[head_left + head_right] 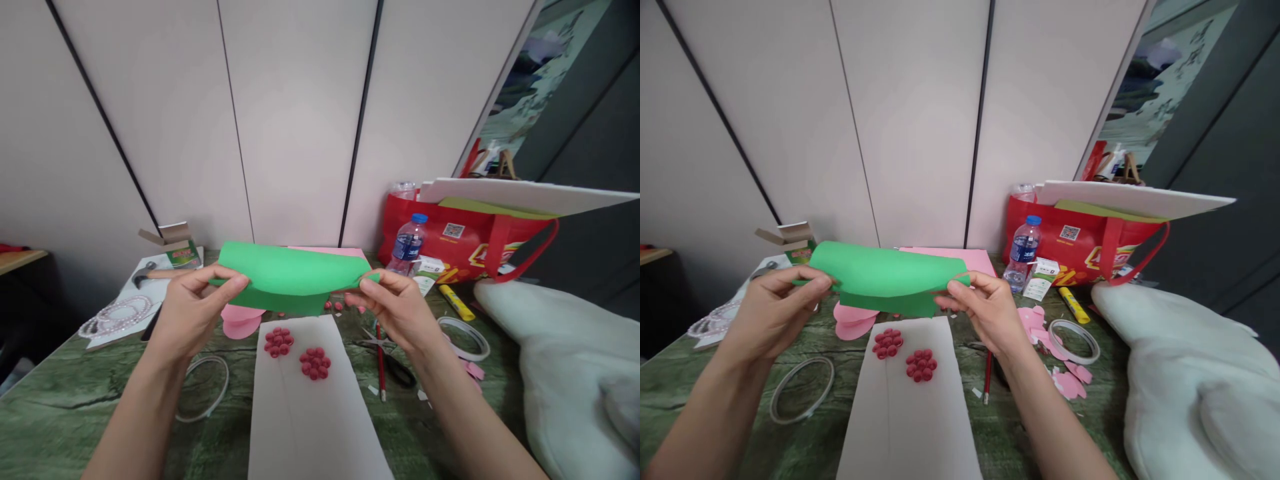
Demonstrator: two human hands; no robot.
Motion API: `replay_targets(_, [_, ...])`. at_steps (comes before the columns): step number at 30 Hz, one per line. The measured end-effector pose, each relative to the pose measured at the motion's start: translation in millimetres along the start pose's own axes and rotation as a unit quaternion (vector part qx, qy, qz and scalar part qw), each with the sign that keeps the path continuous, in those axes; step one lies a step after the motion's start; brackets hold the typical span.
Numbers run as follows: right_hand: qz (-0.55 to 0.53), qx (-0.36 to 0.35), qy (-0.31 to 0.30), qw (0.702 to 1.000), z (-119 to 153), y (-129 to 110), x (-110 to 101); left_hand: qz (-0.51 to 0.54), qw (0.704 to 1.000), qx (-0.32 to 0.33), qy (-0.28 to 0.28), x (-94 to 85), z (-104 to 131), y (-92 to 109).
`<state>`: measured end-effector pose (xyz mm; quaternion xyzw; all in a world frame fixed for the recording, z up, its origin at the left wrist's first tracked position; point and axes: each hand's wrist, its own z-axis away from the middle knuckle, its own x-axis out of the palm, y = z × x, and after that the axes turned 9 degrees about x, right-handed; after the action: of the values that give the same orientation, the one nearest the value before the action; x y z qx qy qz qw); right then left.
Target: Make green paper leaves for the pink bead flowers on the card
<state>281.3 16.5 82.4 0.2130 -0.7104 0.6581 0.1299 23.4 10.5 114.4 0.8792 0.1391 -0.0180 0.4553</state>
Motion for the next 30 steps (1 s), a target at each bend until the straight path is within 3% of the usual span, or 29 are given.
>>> replay_targets(4, [-0.024,0.007,0.02,0.999,-2.6,0.2,-2.4,-0.012,0.999,0.0,-0.052,-3.3,0.4,-2.3])
replay_targets(9, [-0.041,-0.015,0.03,0.999,-4.9,3.3,-4.0,-0.015,0.998,0.03,-0.061,-3.1,0.8,-6.7])
replay_targets(12, [-0.031,-0.022,0.04,0.998,-4.3,4.4,-2.3,-0.029,0.999,0.027,-0.032,-0.3,1.8,-8.0])
replay_targets(17, [-0.021,-0.043,0.066,0.997,-4.6,5.0,0.8,0.054,0.997,-0.02,0.046,9.7,3.5,-5.0])
replay_targets(22, [-0.012,-0.062,0.074,0.995,-5.0,4.7,1.5,0.087,0.993,-0.028,0.08,17.6,4.5,-1.7])
replay_targets(30, [0.021,-0.073,0.072,0.995,-1.7,5.8,0.9,0.009,0.994,0.036,0.107,18.3,8.2,-1.8])
